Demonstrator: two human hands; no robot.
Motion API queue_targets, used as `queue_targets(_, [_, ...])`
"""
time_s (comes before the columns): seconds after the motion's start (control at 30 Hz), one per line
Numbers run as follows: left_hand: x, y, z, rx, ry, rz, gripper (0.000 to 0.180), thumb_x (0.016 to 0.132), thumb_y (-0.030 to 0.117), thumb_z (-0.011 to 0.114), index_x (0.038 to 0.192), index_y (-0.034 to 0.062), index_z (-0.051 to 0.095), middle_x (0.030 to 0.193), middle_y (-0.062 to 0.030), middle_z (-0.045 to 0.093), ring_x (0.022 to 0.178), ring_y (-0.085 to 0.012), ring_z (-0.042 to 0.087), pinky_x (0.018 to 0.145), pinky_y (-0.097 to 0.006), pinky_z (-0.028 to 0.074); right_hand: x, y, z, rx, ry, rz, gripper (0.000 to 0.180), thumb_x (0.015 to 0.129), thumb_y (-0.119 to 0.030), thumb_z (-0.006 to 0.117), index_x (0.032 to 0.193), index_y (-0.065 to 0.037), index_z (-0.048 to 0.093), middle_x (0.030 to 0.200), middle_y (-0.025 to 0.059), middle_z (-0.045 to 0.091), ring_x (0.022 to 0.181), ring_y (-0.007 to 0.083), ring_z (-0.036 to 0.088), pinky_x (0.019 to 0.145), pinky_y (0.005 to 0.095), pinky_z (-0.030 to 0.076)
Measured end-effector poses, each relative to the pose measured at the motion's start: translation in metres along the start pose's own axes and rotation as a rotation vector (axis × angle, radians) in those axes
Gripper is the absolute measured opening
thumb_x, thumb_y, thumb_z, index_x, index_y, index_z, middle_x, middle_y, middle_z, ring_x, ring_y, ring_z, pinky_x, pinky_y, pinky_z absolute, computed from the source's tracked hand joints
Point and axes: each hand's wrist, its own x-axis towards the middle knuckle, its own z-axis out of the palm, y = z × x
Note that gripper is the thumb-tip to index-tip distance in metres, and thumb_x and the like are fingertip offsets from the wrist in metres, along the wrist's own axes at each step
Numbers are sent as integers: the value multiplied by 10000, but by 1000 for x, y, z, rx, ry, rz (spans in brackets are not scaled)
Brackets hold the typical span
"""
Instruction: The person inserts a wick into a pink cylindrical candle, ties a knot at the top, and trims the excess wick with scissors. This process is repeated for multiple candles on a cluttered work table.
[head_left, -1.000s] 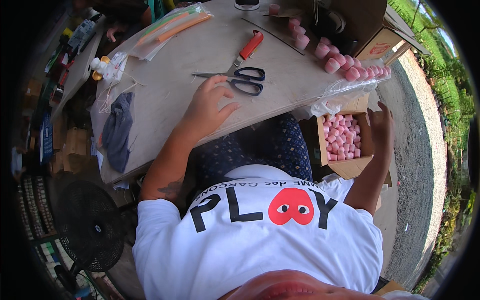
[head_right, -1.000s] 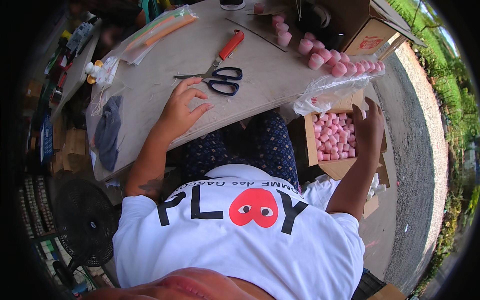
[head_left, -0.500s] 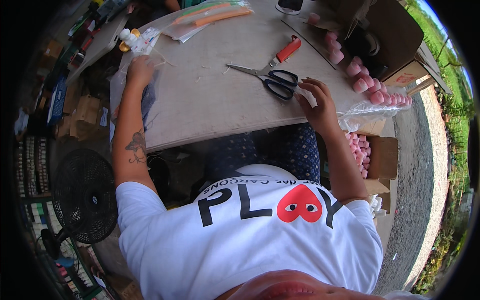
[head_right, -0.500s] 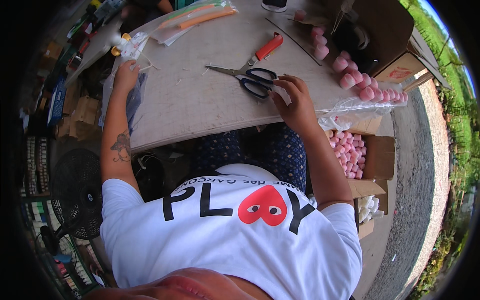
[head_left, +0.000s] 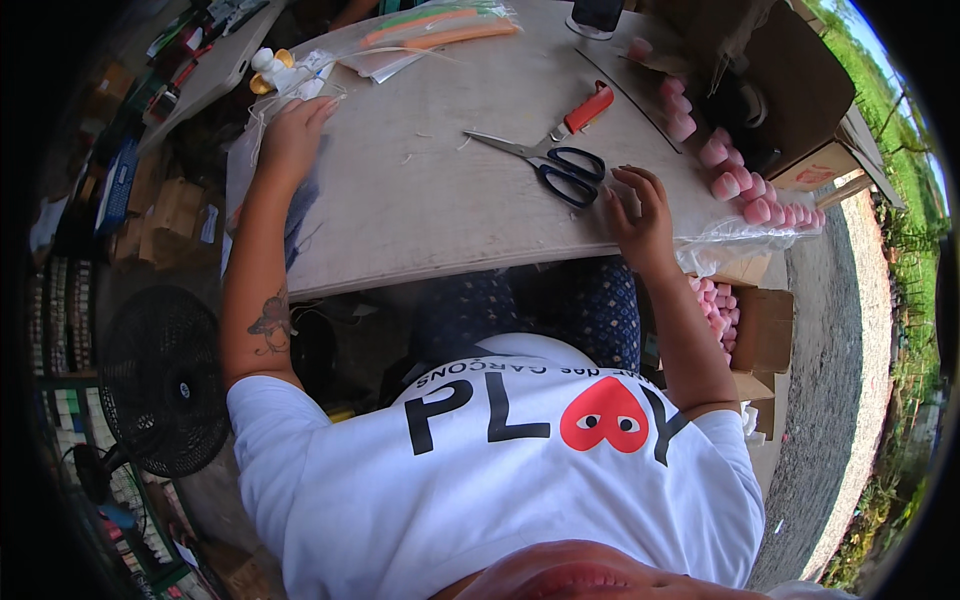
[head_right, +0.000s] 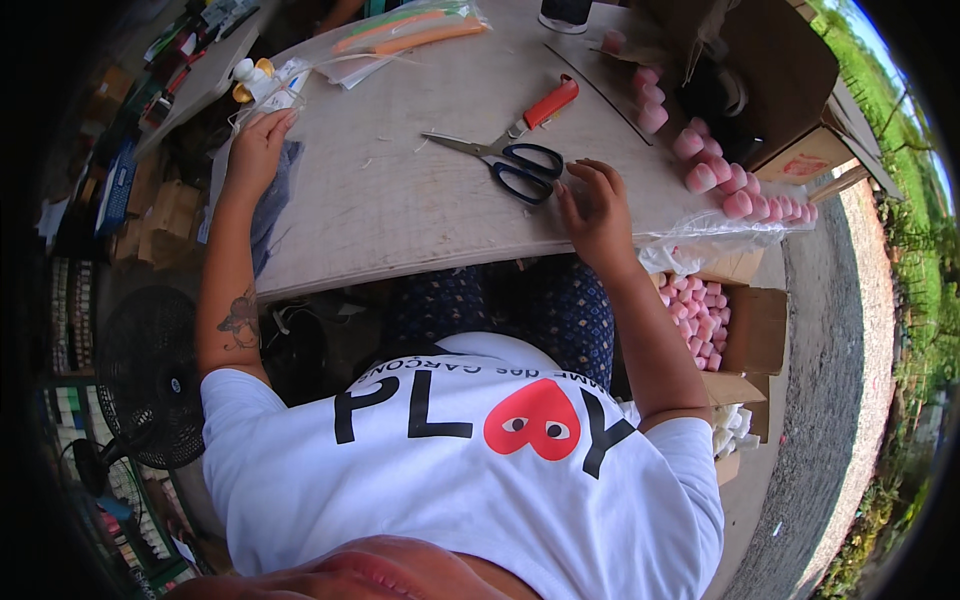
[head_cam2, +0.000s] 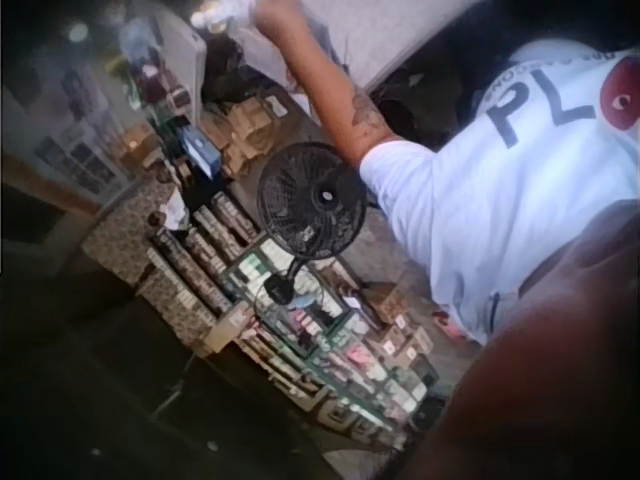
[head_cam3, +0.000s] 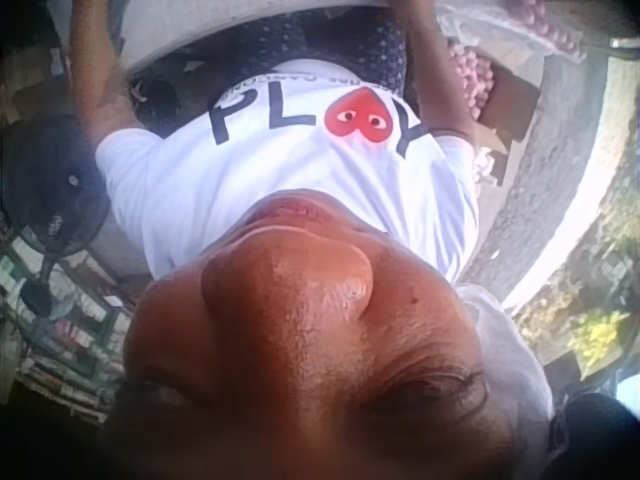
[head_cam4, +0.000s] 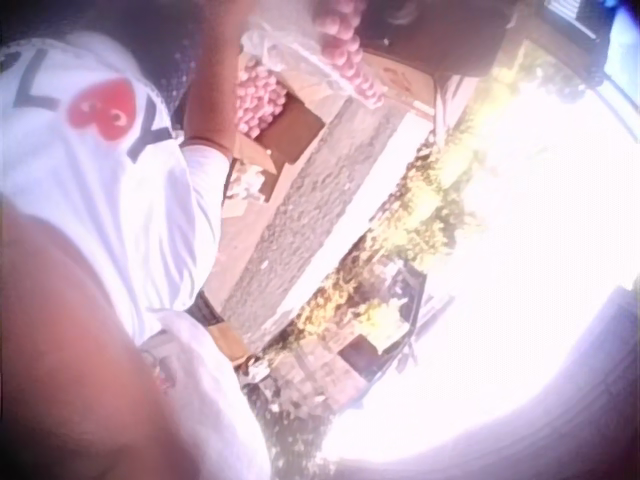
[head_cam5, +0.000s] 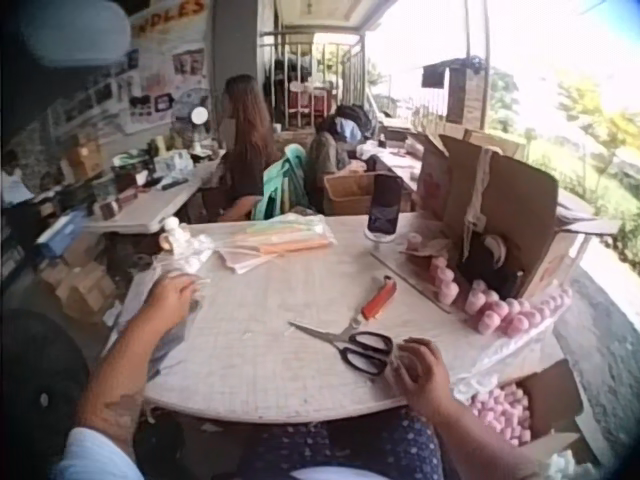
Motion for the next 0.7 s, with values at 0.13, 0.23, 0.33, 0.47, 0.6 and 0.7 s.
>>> queue_targets(0.13, [-37,85,-46,-57,136,374,159,833,140,652,979,87,687,743,-89,542,697,-273,529,666,-376,422,30,-43,-10,61,-28,-227,359,784,-100,709,1119,-45,595,1140,145,566,1066,331,541,915,388,446])
queue_targets(0.23, [-75,125,-42,-91,54,590,187,758,131,705,943,157,702,705,-23,495,680,-207,497,694,-357,365,44,-85,8,202,-116,-234,392,783,-105,707,1154,-44,592,1149,144,562,1097,324,528,905,375,453])
queue_targets(0.33, [-102,143,-28,-135,6,681,248,689,107,737,928,171,716,729,14,470,731,-171,474,750,-348,321,52,-94,42,184,-221,-233,437,860,-135,652,1265,-41,518,1135,132,590,1052,286,578,905,336,462])
queue_targets(0.47, [-120,139,-20,-196,-52,677,223,693,144,734,907,202,713,759,30,482,768,-172,486,776,-366,325,55,-105,54,591,-770,310,511,918,-250,598,1335,-8,427,1066,128,638,927,199,640,767,305,516])
queue_targets(0.6, [-126,141,-8,-327,-81,736,227,717,160,730,942,171,705,835,-7,538,838,-208,531,810,-390,372,42,-120,48,950,-871,606,456,882,-94,615,1295,13,452,1019,120,623,804,202,660,675,267,511])
queue_targets(0.7, [-110,143,-21,-510,-189,585,253,753,171,720,1000,132,684,925,-61,581,914,-259,557,826,-402,429,32,-97,45,1041,-733,600,408,873,-61,616,1252,3,480,959,78,613,797,181,657,649,262,502])
